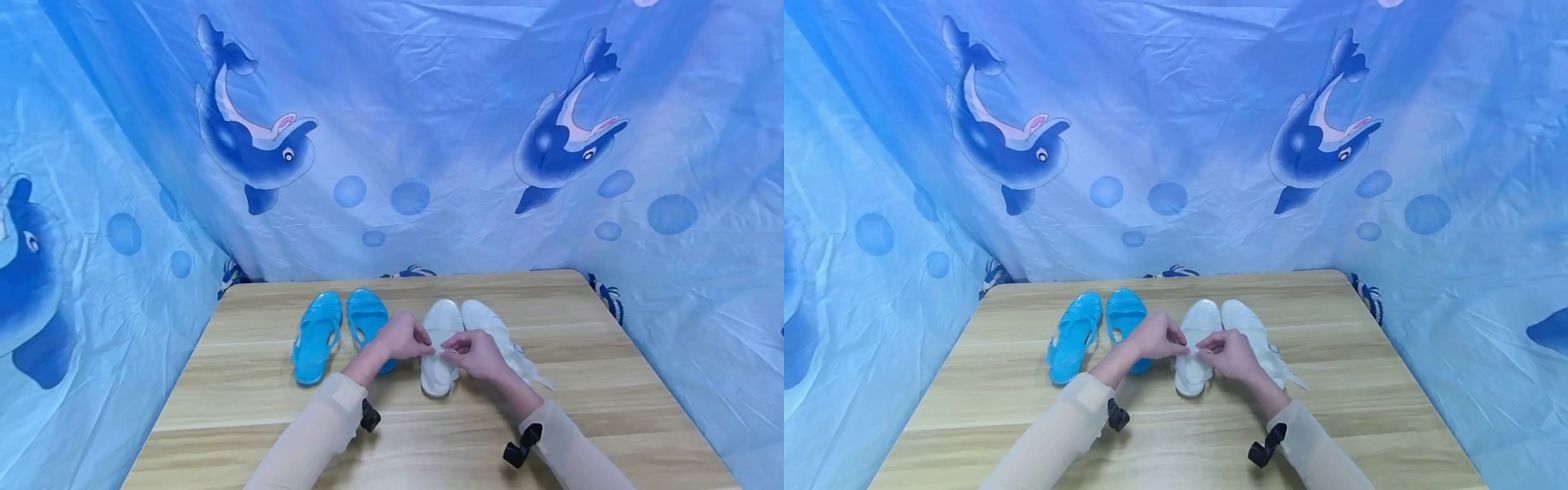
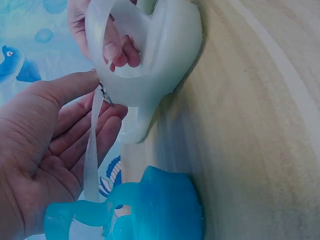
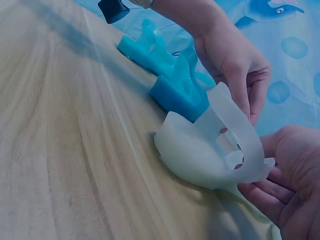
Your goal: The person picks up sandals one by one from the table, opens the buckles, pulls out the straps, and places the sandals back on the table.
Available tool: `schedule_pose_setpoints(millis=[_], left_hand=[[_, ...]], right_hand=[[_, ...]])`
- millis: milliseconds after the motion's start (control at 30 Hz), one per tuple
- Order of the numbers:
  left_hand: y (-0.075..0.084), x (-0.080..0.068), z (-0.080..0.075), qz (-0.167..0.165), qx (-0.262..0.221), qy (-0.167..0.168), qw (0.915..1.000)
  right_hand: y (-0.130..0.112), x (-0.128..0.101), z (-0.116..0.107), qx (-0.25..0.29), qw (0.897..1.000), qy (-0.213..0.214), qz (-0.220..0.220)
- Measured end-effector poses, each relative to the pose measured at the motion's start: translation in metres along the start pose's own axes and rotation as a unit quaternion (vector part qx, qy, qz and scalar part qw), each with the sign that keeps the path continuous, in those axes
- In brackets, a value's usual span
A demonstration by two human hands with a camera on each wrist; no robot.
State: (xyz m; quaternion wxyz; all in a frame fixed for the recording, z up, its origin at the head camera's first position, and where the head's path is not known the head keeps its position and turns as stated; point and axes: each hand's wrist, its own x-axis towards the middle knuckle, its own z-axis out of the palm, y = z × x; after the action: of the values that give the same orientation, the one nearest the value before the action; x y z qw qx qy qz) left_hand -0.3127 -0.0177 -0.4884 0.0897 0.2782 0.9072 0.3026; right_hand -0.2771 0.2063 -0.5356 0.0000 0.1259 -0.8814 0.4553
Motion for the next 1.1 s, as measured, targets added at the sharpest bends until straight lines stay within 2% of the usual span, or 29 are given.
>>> schedule_pose_setpoints(millis=[333, 500, 667, 800, 1100], left_hand=[[-0.001, -0.001, 0.001, 0.003, -0.019, 0.007, 0.9998], [-0.001, 0.0, 0.001, -0.001, -0.018, 0.006, 0.9998], [-0.003, 0.0, 0.001, -0.006, -0.022, 0.007, 0.9997], [-0.003, -0.001, 0.0, -0.004, -0.018, 0.007, 0.9998], [-0.001, -0.003, 0.001, -0.006, -0.006, 0.012, 0.9999]], right_hand=[[-0.014, 0.003, -0.001, -0.021, 0.998, -0.009, -0.063], [-0.011, 0.003, -0.002, -0.033, 0.998, -0.007, -0.053], [-0.004, 0.001, -0.004, -0.006, 1.0, 0.0, -0.026], [-0.003, 0.002, -0.005, 0.006, 0.999, -0.001, -0.04], [-0.013, 0.009, -0.005, -0.021, 0.998, -0.017, -0.048]])
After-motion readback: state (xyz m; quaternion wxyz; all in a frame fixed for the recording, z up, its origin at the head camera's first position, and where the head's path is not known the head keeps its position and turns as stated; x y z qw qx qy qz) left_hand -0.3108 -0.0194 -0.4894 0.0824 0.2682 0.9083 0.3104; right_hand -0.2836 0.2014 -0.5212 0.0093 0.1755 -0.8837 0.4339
